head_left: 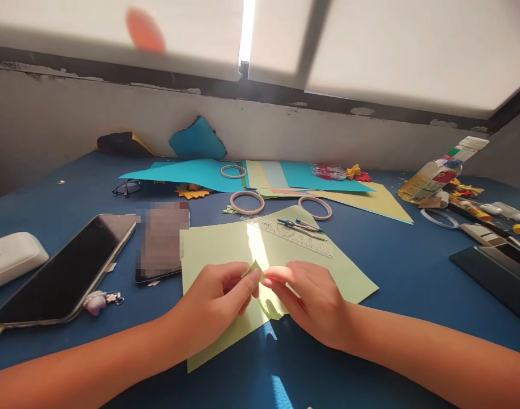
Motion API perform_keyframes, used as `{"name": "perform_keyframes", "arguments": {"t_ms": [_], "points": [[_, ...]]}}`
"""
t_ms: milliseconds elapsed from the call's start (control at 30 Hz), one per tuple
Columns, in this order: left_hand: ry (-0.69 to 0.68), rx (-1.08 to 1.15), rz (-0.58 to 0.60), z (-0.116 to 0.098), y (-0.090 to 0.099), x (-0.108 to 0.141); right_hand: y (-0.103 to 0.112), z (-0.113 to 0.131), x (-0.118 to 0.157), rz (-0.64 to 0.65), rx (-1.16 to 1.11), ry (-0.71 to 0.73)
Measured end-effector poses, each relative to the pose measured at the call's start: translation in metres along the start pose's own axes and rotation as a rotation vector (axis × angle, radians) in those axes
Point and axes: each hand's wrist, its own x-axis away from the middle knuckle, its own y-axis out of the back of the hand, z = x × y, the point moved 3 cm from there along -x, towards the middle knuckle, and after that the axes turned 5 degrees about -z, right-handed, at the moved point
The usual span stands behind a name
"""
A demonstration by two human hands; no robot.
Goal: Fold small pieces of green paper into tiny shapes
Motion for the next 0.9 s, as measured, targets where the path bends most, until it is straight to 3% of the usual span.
{"name": "perform_keyframes", "arguments": {"t_ms": [333,600,900], "points": [[-0.008,-0.01,0.029,-0.0024,-0.0006,0.0017,0.0043,-0.0034,-0.0016,0.061,0.009,0.159],[-0.068,-0.032,-0.034,-0.0034,0.0013,0.0,0.0007,-0.005,-0.0026,0.017,-0.002,0.079],[-0.093,-0.119,-0.055,-0.0023,0.0014,-0.0003,0.0021,-0.0058,-0.0026,0.03,-0.034,0.089]]}}
